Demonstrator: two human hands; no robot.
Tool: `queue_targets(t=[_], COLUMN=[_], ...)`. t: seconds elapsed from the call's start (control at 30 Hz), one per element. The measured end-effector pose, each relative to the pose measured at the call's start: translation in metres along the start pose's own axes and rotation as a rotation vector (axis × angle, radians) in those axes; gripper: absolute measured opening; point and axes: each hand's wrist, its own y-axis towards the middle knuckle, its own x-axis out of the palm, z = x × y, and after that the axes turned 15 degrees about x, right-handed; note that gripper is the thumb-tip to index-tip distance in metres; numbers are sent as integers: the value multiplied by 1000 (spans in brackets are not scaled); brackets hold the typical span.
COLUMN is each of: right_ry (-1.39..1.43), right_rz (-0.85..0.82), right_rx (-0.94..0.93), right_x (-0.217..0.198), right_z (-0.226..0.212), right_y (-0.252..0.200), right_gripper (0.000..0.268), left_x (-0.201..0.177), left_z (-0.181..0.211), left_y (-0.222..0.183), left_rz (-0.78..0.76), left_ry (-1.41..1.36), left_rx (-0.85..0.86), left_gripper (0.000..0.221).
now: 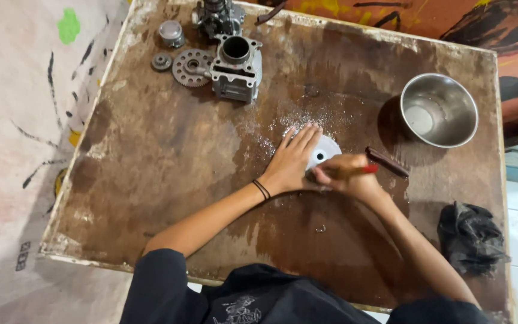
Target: Cleaning various motorcycle engine components with a brush and solvent on a workbench.
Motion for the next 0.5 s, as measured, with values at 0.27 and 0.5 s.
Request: queue_targets(t=[0.27,0.5], right_ry=[-102,-150], right_rz=[244,333], right_rx=[52,98], right_x=[-11,-11], right_z=[-17,-19], right_y=[-7,-1], right_gripper=[21,16], left_x=[11,16], left_z=[2,2], left_y=[1,-6], left_rz=[-33,4], left_ry=[-2,39], left_rx=[81,89], left_gripper=[130,126])
